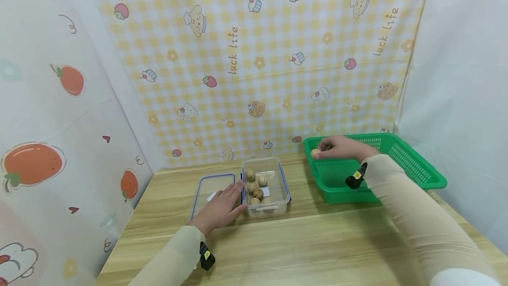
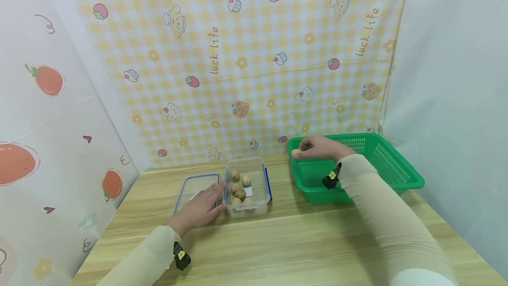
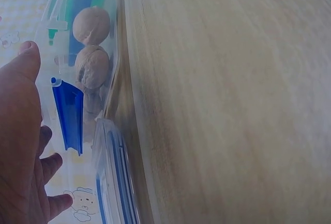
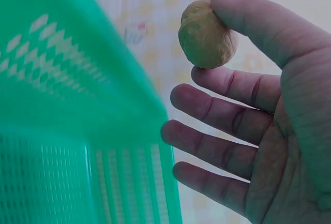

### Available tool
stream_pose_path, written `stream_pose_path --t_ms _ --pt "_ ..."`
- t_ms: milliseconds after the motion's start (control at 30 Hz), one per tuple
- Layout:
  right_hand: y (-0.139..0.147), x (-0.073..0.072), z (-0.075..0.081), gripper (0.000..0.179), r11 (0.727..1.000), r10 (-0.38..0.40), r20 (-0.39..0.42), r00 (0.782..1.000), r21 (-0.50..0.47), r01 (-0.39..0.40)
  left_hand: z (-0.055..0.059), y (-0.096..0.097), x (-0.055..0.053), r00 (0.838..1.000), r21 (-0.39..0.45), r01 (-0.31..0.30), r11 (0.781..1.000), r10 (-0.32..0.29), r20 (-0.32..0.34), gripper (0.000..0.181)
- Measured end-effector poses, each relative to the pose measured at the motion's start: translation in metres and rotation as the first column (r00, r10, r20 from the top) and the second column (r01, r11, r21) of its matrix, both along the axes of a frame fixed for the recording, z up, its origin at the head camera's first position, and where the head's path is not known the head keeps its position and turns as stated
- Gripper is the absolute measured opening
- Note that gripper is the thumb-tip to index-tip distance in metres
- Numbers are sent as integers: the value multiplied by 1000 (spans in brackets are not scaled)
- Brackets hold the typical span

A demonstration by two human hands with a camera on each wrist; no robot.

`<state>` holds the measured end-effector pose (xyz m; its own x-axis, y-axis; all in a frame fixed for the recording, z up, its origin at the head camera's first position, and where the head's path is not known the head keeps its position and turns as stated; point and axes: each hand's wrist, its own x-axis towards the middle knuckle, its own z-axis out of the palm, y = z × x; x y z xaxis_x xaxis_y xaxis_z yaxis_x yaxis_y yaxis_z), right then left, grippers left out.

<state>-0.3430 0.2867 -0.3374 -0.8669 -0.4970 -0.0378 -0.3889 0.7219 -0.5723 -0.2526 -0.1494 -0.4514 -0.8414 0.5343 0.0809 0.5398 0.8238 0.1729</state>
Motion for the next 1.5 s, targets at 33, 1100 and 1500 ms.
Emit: stream_pose_path --t_ms 33,1100,1500 --pt "-6 -1 -1 41 1000 10 -1 1000 -5 -10 0 0 0 1000 -2 0 1000 0 -4 78" --pt "-122 -12 -40 37 990 135 28 990 -33 -134 2 -4 -1 999 8 -23 1000 23 25 79" --pt "-167 -16 -36 52 993 104 -44 994 -49 -106 9 -42 -11 993 102 -114 988 112 24 76"
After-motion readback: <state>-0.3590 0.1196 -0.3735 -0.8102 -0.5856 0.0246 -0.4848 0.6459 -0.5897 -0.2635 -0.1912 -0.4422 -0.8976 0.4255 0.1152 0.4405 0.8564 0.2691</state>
